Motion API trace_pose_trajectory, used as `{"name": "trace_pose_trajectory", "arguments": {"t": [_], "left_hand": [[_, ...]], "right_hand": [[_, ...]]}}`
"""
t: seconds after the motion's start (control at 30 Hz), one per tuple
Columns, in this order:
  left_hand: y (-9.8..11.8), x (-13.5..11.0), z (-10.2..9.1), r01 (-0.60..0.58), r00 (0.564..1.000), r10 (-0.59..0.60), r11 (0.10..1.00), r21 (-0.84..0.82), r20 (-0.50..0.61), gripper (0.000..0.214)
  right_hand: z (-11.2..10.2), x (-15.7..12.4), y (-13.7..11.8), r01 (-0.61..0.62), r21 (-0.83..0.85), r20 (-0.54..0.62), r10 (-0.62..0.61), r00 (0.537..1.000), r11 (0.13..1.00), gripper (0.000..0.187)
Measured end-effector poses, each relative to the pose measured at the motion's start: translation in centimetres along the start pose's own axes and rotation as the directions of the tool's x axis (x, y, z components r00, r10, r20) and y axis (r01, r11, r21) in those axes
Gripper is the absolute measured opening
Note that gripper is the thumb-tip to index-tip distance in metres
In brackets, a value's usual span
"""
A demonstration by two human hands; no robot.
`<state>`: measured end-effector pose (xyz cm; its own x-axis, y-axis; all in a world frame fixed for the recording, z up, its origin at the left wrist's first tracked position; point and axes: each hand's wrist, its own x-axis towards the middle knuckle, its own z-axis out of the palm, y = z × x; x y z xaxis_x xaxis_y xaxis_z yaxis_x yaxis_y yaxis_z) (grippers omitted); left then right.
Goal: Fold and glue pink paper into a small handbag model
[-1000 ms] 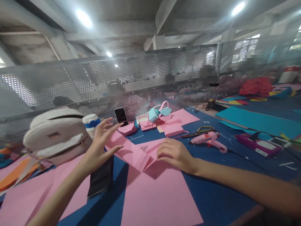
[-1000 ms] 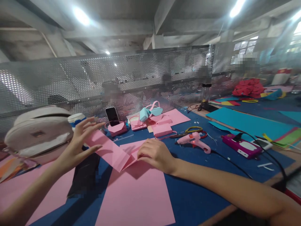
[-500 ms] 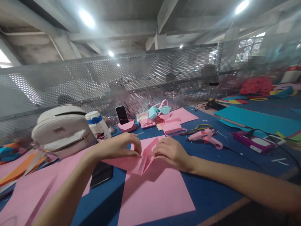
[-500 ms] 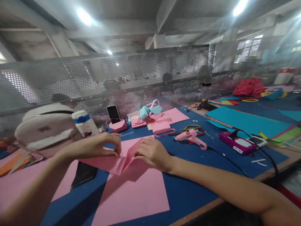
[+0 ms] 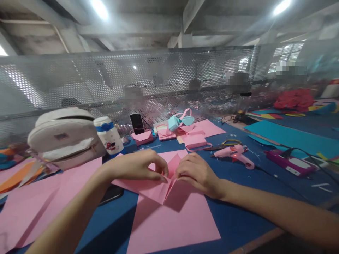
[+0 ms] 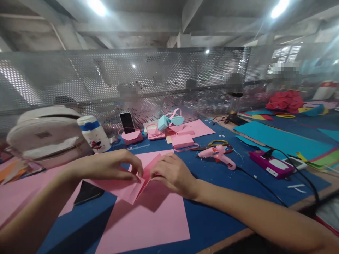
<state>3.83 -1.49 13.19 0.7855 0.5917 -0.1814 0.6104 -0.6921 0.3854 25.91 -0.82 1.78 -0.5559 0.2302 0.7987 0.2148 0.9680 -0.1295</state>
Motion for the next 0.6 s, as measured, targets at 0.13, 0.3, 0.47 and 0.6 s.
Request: {"name": "trace_pose_trajectory", "arguments": {"t": [0.13,0.3,0.47,0.6], "left_hand": [[-0.5,0.3,0.4,-0.045,0.999,0.046,0.996,-0.082,0.011,0.012],[-0.6,0.8,0.6,-0.063,0.997,0.068,0.981,-0.184,0.02,0.011],[-0.7,1.2,0.9,-0.061,0.998,0.065,0.984,-0.169,0.023,0.011],[-0.6,1.3,1.0,-0.062,0.998,0.067,0.983,-0.175,0.021,0.012]], "right_hand": [[0.1,-0.3,0.0,0.014,0.04,-0.023,-0.013,1.0,0.999,0.019],[0.0,-0.5,-0.2,-0.018,0.099,-0.004,0.018,1.0,0.995,0.018],[-0.1,-0.6,-0.3,-0.013,0.13,0.027,0.01,1.0,0.991,0.017],[0.1,-0.7,-0.3,-0.029,0.121,0.011,0.028,1.0,0.992,0.017]]}}
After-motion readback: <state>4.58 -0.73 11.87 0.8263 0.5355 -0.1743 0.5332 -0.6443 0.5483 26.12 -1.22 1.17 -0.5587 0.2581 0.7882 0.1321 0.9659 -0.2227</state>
